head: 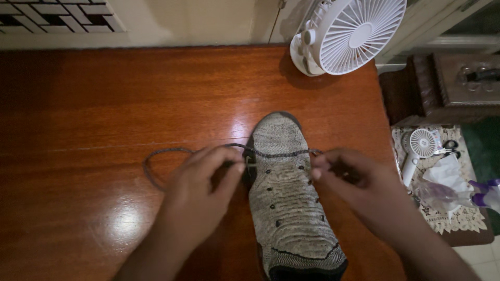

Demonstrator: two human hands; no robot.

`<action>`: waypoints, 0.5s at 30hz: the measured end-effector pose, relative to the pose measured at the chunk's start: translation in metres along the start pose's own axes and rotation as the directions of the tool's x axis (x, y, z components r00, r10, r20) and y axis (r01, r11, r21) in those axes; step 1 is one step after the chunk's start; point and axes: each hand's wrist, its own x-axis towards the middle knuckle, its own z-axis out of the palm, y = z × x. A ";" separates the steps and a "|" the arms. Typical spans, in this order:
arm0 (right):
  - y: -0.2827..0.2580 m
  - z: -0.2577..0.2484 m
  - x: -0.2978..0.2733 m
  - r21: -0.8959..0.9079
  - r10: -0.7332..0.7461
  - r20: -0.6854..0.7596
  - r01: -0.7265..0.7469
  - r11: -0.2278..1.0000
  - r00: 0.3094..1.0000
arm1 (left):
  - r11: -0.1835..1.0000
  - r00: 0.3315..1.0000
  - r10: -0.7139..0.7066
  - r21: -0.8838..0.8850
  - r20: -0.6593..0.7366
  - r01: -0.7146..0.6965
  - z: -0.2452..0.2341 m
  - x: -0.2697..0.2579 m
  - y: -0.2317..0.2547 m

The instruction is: The person removes the laces from a gray sneaker and then re-laces it by threading the laces through the eyelets and tying a knot. The shoe remains on a wooden table throughout the process.

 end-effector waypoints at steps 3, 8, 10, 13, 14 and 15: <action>-0.008 0.002 0.005 -0.032 -0.099 0.062 0.101 0.994 0.993 | 0.982 0.993 0.065 0.171 0.100 -0.082 0.003 0.016 0.013; -0.008 0.007 0.006 -0.018 -0.041 0.037 0.042 0.999 0.998 | 0.940 0.956 0.282 0.177 0.075 -0.291 0.020 0.034 0.023; -0.005 0.007 0.006 -0.014 -0.038 0.020 0.038 0.999 0.999 | 0.935 0.947 0.310 0.153 0.090 -0.321 0.025 0.037 0.024; 0.003 0.007 0.009 0.066 -0.063 0.025 0.061 0.996 0.998 | 0.932 0.938 0.329 0.122 0.111 -0.341 0.031 0.042 0.024; 0.006 0.006 0.009 0.134 -0.086 0.042 0.080 0.988 0.995 | 0.928 0.936 0.333 0.138 0.118 -0.347 0.033 0.044 0.024; 0.009 0.005 0.009 0.201 -0.111 0.058 0.097 0.975 0.992 | 0.923 0.933 0.337 0.154 0.125 -0.353 0.035 0.045 0.024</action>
